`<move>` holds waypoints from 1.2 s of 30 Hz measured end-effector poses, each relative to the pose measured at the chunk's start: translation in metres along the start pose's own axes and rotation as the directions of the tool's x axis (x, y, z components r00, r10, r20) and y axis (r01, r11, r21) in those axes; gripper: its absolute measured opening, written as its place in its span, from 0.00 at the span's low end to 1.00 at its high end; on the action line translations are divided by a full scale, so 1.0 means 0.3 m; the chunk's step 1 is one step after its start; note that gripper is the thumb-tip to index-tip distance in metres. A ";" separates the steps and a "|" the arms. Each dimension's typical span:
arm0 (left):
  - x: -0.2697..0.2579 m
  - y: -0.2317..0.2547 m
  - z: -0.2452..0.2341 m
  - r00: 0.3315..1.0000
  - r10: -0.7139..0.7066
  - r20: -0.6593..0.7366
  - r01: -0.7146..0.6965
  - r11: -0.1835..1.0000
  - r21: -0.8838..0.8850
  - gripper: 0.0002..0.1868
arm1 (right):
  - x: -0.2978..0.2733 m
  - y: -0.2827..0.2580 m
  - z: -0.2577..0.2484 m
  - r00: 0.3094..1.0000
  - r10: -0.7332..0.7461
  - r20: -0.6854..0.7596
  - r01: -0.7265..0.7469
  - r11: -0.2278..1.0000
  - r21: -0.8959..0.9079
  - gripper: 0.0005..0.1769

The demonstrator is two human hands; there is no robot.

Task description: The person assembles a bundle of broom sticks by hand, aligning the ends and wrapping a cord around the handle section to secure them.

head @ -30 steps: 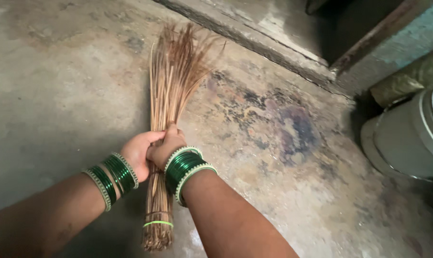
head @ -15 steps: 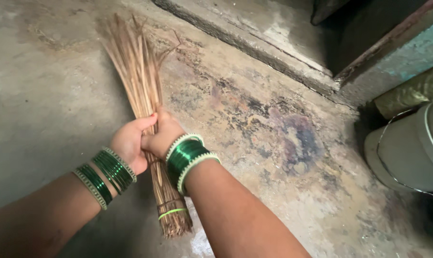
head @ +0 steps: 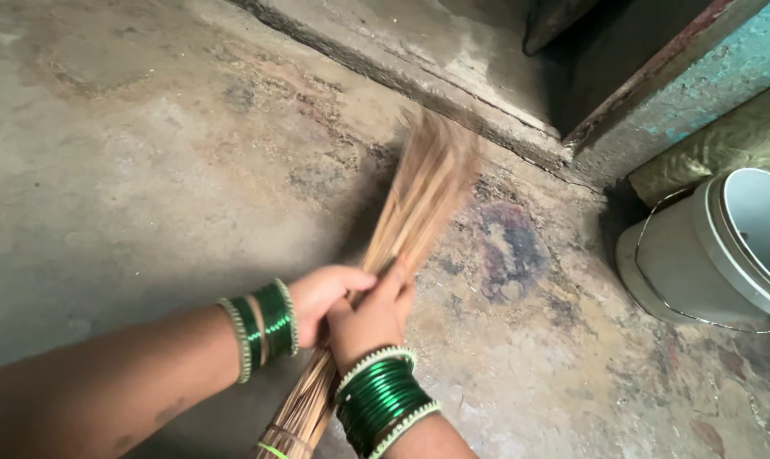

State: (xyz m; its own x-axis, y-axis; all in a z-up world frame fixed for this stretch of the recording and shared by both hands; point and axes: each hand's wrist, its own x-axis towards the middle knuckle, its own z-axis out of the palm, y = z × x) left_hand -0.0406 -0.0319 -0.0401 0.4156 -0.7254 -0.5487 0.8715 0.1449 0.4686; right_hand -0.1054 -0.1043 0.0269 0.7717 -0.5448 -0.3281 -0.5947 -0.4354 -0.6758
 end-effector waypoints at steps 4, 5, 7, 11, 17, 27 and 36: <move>0.122 -0.107 -0.058 0.996 -0.087 -0.017 0.087 0.996 0.002 0.18 | 0.081 0.160 0.080 0.998 0.062 0.002 -0.062 0.998 -0.003 0.62; 0.142 -0.121 -0.077 0.995 -0.088 -0.047 0.088 0.996 -0.014 0.18 | 0.109 0.199 0.104 1.000 0.021 0.002 -0.021 1.000 -0.019 0.61; 0.158 -0.123 -0.120 0.995 -0.055 -0.078 0.049 0.996 -0.076 0.18 | 0.177 0.242 0.157 0.997 -0.080 0.015 0.080 0.996 -0.034 0.58; 0.165 -0.069 -0.199 0.987 0.032 -0.155 -0.055 0.987 -0.150 0.18 | 0.284 0.224 0.236 0.964 -0.244 0.102 0.250 0.967 -0.050 0.55; 0.165 0.005 -0.348 0.923 0.233 -0.306 -0.306 0.926 -0.219 0.15 | 0.379 0.067 0.341 0.875 -0.331 0.353 0.403 0.902 -0.155 0.59; 0.065 0.156 -0.380 0.844 0.322 -0.429 -0.470 0.829 -0.303 0.13 | 0.438 -0.176 0.368 0.714 -0.416 0.563 0.567 0.815 -0.116 0.60; -0.084 0.276 -0.221 0.821 0.448 -0.354 -0.540 0.810 -0.227 0.12 | 0.339 -0.303 0.217 0.698 -0.561 0.445 0.664 0.739 -0.111 0.64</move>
State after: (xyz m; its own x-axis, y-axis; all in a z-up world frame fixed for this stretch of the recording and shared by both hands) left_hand 0.0384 0.0430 -0.0332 0.8240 -0.2926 -0.4852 0.5406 0.6625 0.5186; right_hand 0.0417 -0.0735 0.0121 0.9727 0.1822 -0.1436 0.0480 -0.7635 -0.6440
